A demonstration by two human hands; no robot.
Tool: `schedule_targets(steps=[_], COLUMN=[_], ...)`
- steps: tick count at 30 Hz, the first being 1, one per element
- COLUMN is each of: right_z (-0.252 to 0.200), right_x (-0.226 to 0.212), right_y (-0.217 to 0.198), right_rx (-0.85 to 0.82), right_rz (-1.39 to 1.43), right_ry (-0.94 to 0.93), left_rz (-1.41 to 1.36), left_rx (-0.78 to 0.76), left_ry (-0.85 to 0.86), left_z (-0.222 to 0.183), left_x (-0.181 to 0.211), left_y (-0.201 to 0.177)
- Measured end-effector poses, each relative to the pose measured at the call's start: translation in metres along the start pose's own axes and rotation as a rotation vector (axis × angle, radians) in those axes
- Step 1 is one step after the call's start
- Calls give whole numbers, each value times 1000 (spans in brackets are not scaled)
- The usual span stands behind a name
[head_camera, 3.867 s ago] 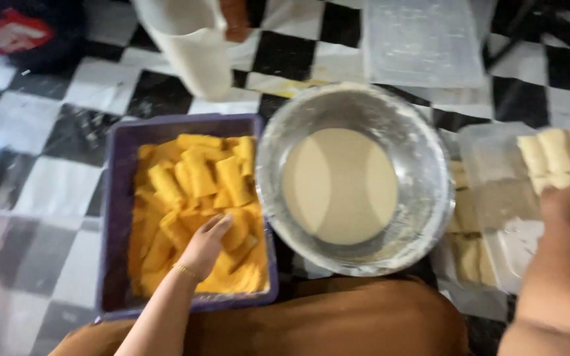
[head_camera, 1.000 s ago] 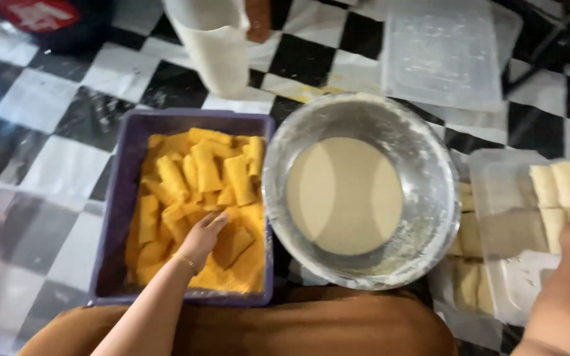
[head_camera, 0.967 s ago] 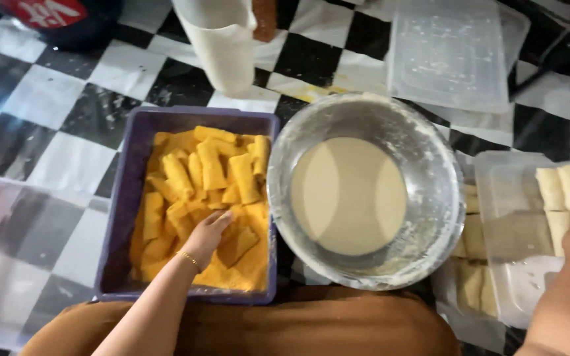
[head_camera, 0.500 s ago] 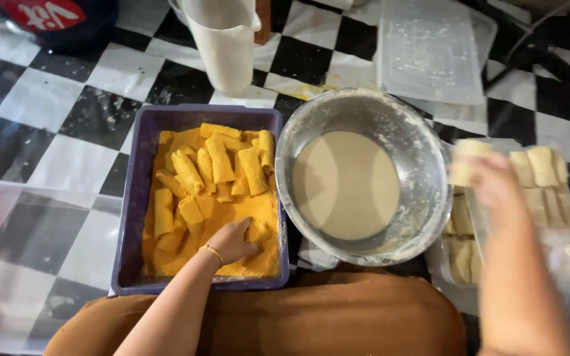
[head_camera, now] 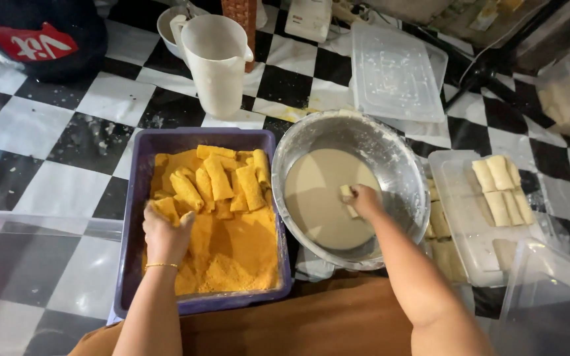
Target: Dipping food rolls into a liquid batter and then coating them with a yellow powder.
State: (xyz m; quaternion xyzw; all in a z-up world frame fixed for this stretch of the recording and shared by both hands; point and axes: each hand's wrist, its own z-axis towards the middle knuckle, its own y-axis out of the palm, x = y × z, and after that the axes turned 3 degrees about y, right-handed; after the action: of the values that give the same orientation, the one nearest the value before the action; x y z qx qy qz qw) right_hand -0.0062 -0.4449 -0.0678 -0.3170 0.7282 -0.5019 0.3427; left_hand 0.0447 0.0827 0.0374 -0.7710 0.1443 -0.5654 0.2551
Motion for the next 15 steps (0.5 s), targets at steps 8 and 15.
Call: schedule_targets(steps=[8,15], right_z=[-77,-54], right_x=[-91,-81], right_y=[-91,-88], right_rx=[-479,-444], right_rz=[1373,1554], right_ry=[210,270], left_rz=[531,674], left_rx=[281,-522], left_ry=[712,635], left_z=[-41,-54], left_x=[22,-8], left_y=[46,90])
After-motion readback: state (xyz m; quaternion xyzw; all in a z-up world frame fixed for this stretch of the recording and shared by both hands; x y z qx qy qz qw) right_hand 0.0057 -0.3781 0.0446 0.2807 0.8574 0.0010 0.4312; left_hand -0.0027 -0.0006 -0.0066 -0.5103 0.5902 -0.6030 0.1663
